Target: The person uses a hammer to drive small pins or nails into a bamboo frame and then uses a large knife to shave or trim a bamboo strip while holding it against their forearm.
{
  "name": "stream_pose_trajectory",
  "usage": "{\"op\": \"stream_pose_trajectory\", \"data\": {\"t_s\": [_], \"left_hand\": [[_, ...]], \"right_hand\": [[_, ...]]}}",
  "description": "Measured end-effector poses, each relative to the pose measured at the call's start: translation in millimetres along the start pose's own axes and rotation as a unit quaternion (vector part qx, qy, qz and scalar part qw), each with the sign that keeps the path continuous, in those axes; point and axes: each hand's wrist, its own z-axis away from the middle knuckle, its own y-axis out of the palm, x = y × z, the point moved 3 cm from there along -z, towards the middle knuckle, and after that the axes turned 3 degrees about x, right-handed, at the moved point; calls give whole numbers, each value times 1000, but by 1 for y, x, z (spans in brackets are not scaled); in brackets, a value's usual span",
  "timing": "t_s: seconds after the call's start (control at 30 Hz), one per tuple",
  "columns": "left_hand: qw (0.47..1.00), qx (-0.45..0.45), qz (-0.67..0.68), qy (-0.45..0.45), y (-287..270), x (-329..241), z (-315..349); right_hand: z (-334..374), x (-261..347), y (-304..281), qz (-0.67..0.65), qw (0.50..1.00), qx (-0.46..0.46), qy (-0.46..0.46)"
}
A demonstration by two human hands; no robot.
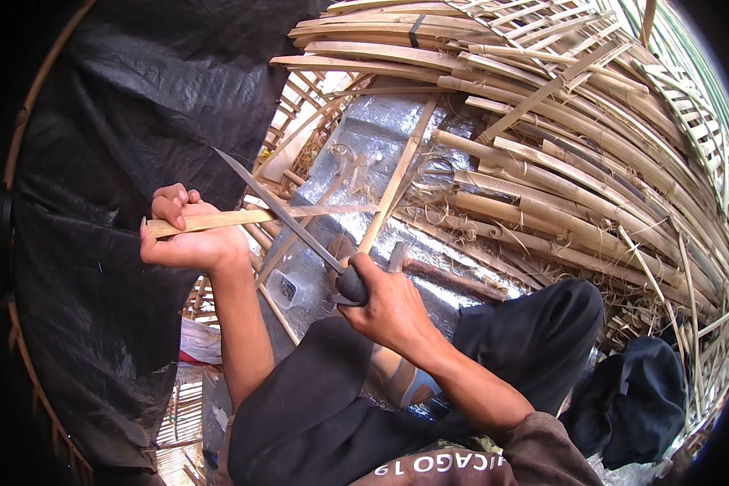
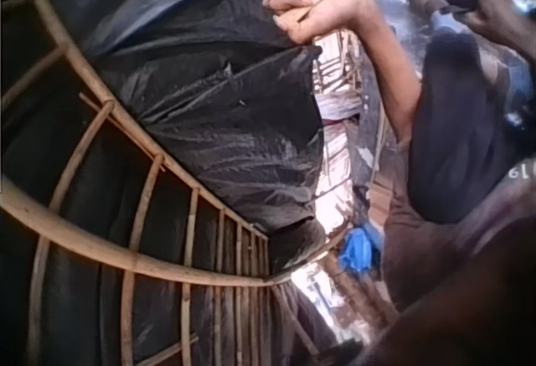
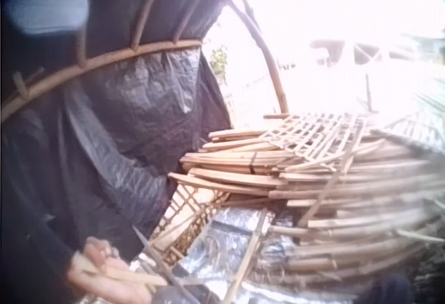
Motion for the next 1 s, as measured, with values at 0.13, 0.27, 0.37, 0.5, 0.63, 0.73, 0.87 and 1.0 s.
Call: {"op": "stream_pose_trajectory", "data": {"t_s": [0.13,0.27,0.37,0.5,0.63,0.73,0.87,1.0], "left_hand": [[999,7,-23,23,4,2,9],[1000,-13,-17,-9,-1,2,8],[1000,-13,-6,2,-6,6,9],[999,-32,-24,-15,2,1,8],[999,-32,-21,-9,0,5,2],[999,-32,-15,-8,4,12,10],[998,-10,-56,-4,0,7,7],[999,12,-32,-7,10,7,7]], "right_hand": [[14,16,2,-39,997,2,-63],[8,-7,9,-25,1000,-12,-7],[9,8,6,-27,999,-4,-33],[8,6,5,-32,998,6,-51],[-1,9,5,18,1000,-9,-4],[1,15,0,8,998,-26,-58],[-15,-28,-3,82,995,-27,45],[8,-14,-7,-6,999,-37,-6]]}}
